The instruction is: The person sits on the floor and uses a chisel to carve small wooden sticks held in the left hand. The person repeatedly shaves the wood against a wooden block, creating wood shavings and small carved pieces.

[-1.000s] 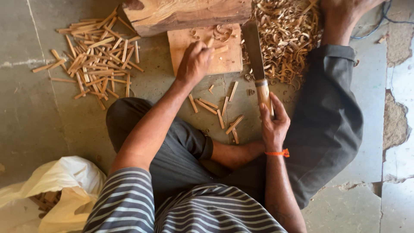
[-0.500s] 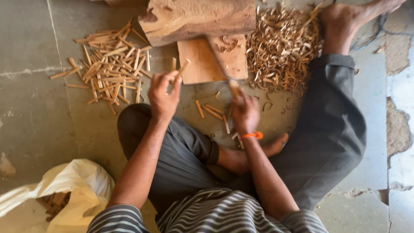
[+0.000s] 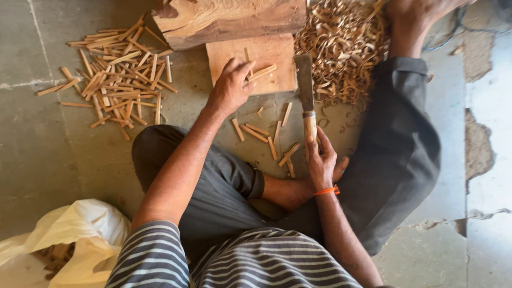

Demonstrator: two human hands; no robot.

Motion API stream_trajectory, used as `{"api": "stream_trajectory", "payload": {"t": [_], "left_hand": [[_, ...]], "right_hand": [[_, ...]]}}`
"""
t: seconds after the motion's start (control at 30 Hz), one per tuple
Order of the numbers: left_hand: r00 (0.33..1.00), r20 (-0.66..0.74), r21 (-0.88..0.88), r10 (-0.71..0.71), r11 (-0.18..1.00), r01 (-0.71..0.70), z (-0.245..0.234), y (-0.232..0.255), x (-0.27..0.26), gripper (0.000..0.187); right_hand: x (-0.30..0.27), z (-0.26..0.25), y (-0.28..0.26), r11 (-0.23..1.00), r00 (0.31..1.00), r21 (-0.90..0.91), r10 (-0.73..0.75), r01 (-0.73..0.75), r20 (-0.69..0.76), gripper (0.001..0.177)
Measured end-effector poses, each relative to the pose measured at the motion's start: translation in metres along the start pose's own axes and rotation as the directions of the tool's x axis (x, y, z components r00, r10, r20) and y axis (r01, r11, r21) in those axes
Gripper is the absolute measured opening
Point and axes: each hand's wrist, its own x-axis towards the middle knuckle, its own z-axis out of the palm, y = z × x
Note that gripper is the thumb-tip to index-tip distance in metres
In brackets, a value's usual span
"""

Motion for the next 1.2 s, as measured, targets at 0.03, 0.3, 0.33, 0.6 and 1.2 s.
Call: {"api": "stream_trajectory", "payload": {"t": [0.03, 0.3, 0.33, 0.6, 1.2], "left_hand": [[1.0, 0.015, -0.061, -0.025, 0.998, 0.026, -0.003, -0.001, 0.001, 0.045], [0.947, -0.186, 0.322, 0.263, 0.927, -0.194, 0.032, -0.004, 0.013, 0.045], [0.946, -0.197, 0.318, 0.259, 0.929, -0.188, 0.036, -0.008, 0.01, 0.046], [0.912, -0.192, 0.357, 0.361, 0.892, -0.278, 0.038, -0.027, 0.012, 0.047], [0.944, -0.297, 0.141, 0.147, 0.984, -0.109, 0.03, -0.014, 0.037, 0.04]], "right_hand": [[0.002, 0.002, 0.003, 0.998, 0.998, 0.002, -0.059, 0.059, 0.03, 0.051], [0.002, 0.008, -0.005, 0.998, 0.999, -0.07, -0.002, 0.005, 0.043, 0.054], [0.0, 0.009, -0.006, 0.999, 0.999, -0.053, 0.0, 0.003, 0.044, 0.054], [-0.008, 0.015, -0.023, 0.997, 0.994, -0.047, 0.07, -0.066, 0.08, 0.057], [-0.037, 0.036, -0.079, 0.994, 0.982, 0.045, 0.088, -0.096, 0.166, 0.057]]}}
